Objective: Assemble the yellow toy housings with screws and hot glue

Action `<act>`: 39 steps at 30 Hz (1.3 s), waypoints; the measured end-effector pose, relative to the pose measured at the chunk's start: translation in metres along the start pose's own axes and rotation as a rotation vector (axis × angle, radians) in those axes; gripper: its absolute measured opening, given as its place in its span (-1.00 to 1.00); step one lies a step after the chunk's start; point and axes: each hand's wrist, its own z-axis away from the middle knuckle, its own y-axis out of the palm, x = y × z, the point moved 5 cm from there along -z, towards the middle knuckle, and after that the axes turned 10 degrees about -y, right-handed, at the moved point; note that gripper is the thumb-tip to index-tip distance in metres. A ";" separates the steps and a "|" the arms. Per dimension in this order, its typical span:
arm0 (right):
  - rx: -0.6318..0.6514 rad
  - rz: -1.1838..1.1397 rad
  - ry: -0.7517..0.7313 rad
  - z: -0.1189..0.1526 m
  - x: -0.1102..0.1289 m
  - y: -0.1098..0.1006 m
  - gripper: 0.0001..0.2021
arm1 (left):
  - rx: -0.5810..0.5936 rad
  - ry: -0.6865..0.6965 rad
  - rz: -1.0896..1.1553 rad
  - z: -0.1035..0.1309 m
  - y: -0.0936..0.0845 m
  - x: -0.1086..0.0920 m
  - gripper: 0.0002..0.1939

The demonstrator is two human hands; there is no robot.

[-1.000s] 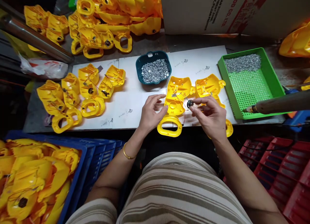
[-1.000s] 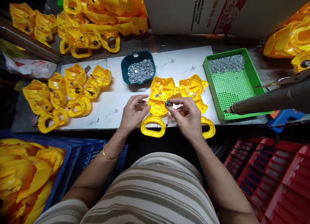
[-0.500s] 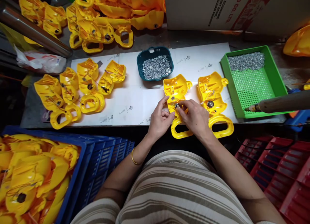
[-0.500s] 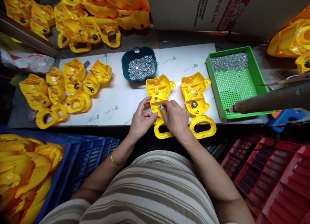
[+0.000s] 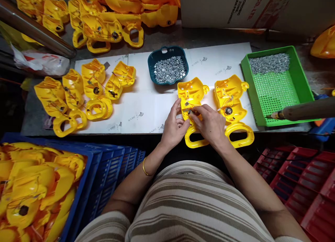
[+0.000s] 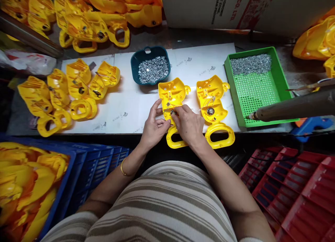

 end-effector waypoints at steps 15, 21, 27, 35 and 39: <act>0.006 -0.007 -0.078 0.003 -0.008 0.006 -0.79 | -0.080 0.013 -0.074 -0.013 -0.003 0.000 -0.11; 0.068 0.013 -0.065 -0.006 -0.009 0.009 -0.80 | -0.032 0.027 -0.083 -0.024 -0.005 0.000 -0.07; 0.012 -0.109 -0.166 -0.008 -0.013 -0.009 -0.81 | 0.016 0.041 -0.093 -0.030 -0.011 0.001 -0.07; 0.097 -0.027 -0.040 0.048 -0.038 -0.035 -0.81 | 0.001 0.004 -0.057 -0.028 -0.019 0.011 0.00; 0.269 -0.036 0.010 0.051 -0.024 -0.010 -0.80 | -0.011 0.033 -0.079 -0.028 -0.018 0.010 0.01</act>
